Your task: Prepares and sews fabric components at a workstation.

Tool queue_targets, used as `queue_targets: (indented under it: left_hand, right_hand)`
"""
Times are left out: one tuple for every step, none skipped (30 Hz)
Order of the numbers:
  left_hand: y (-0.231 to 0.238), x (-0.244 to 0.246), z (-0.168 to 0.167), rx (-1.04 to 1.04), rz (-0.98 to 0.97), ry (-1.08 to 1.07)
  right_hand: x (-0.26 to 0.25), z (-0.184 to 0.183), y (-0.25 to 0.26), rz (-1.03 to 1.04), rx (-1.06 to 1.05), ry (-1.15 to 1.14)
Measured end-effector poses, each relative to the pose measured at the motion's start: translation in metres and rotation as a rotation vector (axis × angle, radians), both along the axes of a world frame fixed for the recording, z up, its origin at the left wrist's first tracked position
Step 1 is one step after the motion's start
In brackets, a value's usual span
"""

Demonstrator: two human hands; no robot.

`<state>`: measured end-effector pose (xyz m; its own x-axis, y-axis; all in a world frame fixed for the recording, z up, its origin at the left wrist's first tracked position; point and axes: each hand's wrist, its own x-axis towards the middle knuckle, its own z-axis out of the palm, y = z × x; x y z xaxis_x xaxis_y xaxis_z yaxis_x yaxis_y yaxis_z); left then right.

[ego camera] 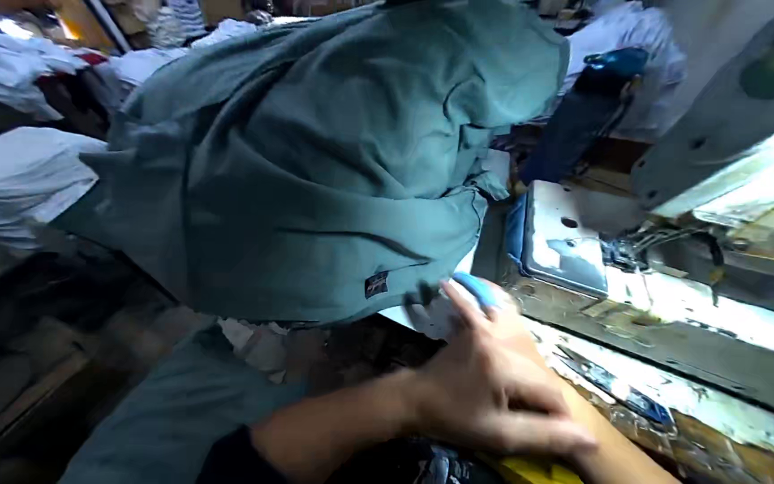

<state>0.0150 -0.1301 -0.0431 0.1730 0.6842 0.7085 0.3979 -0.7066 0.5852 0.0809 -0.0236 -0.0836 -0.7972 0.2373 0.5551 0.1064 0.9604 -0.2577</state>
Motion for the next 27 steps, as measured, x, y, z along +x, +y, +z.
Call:
queue_targets:
  left_hand:
    - [-0.013, 0.008, -0.014, -0.094, -0.042, 0.028]
    - [-0.023, 0.011, -0.026, -0.212, -0.042, 0.069]
    - [-0.029, 0.009, -0.036, -0.343, -0.007, 0.084]
    - [-0.035, 0.003, -0.044, -0.456, 0.056, 0.024]
    - [-0.043, -0.006, -0.047, -0.522, 0.142, -0.156]
    - [-0.054, -0.017, -0.045, -0.51, 0.219, -0.442]
    - [-0.066, -0.031, -0.034, -0.401, 0.256, -0.772]
    - [-0.08, -0.047, -0.015, -0.231, 0.291, -1.088]
    - [-0.094, -0.065, 0.012, -0.034, 0.396, -1.266]
    - [-0.11, -0.081, 0.037, 0.167, 0.53, -1.267]
    - [-0.125, -0.097, 0.054, 0.36, 0.638, -1.16]
    - [-0.132, -0.108, 0.065, 0.508, 0.735, -0.991]
    - [-0.127, -0.107, 0.072, 0.574, 0.886, -0.767]
    - [-0.116, -0.1, 0.069, 0.519, 1.054, -0.471]
    - [-0.106, -0.089, 0.061, 0.33, 1.093, -0.131]
    - [-0.097, -0.08, 0.052, 0.102, 0.97, 0.212]
    - [-0.081, -0.073, 0.046, -0.053, 0.756, 0.484]
    - [-0.065, -0.072, 0.031, -0.128, 0.576, 0.671]
    - [-0.058, -0.072, 0.016, -0.162, 0.455, 0.751]
    - [-0.058, -0.073, 0.005, -0.153, 0.398, 0.76]
    - [-0.059, -0.07, 0.0, -0.144, 0.367, 0.683]
    - [-0.059, -0.063, 0.003, -0.146, 0.347, 0.53]
    - [-0.055, -0.051, 0.009, -0.143, 0.357, 0.378]
    - [-0.045, -0.037, 0.014, -0.138, 0.391, 0.269]
    - [-0.031, -0.024, 0.015, -0.166, 0.416, 0.218]
    - [-0.016, -0.012, 0.013, -0.245, 0.404, 0.211]
    - [0.0, -0.003, 0.007, -0.351, 0.359, 0.211]
  right_hand:
    - [-0.028, -0.012, 0.007, 0.059, 0.03, -0.048]
    - [-0.049, -0.023, 0.015, 0.113, 0.084, -0.051]
    - [-0.059, -0.022, 0.017, 0.144, 0.108, -0.033]
    - [-0.057, -0.014, 0.017, 0.156, 0.108, 0.017]
    - [-0.043, -0.003, 0.015, 0.157, 0.089, 0.101]
    - [-0.017, 0.01, 0.015, 0.132, 0.08, 0.203]
    - [0.014, 0.024, 0.019, 0.088, 0.078, 0.291]
    - [0.047, 0.034, 0.025, 0.042, 0.072, 0.346]
    - [0.075, 0.042, 0.03, 0.008, 0.074, 0.373]
    - [0.094, 0.046, 0.031, 0.007, 0.068, 0.381]
    - [0.106, 0.044, 0.03, 0.046, 0.043, 0.358]
    - [0.111, 0.039, 0.028, 0.122, -0.03, 0.297]
    - [0.11, 0.035, 0.024, 0.217, -0.173, 0.233]
    - [0.106, 0.034, 0.018, 0.335, -0.385, 0.191]
    - [0.1, 0.034, 0.012, 0.459, -0.677, 0.202]
    - [0.094, 0.034, 0.006, 0.535, -1.026, 0.287]
    - [0.092, 0.031, 0.001, 0.529, -1.365, 0.392]
    - [0.095, 0.023, -0.004, 0.412, -1.579, 0.501]
    - [0.097, 0.01, -0.006, 0.278, -1.634, 0.558]
    - [0.1, -0.004, -0.002, 0.276, -1.653, 0.544]
    - [0.102, -0.008, -0.003, 0.22, -1.669, 0.534]
    - [0.103, -0.001, -0.011, 0.074, -1.666, 0.521]
    - [0.102, 0.01, -0.016, -0.028, -1.617, 0.485]
    - [0.1, 0.013, -0.013, -0.02, -1.537, 0.443]
    - [0.1, 0.011, -0.008, 0.019, -1.456, 0.39]
    - [0.103, 0.007, -0.006, 0.062, -1.384, 0.357]
    - [0.109, 0.0, -0.006, 0.087, -1.328, 0.365]
